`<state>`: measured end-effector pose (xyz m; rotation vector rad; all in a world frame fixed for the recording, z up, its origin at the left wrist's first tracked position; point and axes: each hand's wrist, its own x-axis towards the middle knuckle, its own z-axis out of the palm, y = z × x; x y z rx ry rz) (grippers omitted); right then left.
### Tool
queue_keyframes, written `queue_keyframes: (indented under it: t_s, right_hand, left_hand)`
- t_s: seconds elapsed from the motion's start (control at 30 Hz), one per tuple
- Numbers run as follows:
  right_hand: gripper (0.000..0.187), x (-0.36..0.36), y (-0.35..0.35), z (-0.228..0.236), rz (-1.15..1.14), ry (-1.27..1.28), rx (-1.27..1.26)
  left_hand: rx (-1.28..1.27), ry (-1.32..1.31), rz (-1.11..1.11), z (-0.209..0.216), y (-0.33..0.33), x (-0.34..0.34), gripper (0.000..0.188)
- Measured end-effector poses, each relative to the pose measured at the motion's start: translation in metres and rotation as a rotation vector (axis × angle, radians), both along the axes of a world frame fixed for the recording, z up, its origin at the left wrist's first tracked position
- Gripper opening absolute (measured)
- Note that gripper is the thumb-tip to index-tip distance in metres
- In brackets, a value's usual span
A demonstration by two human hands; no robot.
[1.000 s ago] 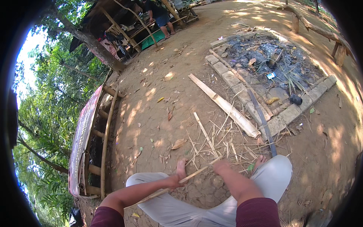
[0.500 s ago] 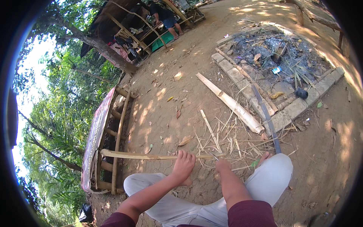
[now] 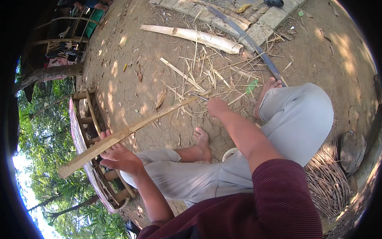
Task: The person carves a strip of wood with a knife, removing thin layers of material and shaping the wood while sitting outdoors.
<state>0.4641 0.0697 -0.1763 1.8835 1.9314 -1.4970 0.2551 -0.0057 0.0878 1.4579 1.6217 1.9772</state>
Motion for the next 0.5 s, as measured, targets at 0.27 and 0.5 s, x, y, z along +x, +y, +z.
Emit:
queue_keyframes:
  t_s: [0.27,0.5]
  right_hand:
    - [0.025,-0.045,0.008,-0.077,0.089,0.010,-0.053]
    - [0.039,-0.070,-0.008,-0.040,-0.173,0.029,-0.062]
  left_hand:
    - [0.326,-0.244,-0.802,0.048,0.018,-0.031,0.116]
    - [0.240,-0.198,-0.385,0.068,0.032,-0.033,0.051]
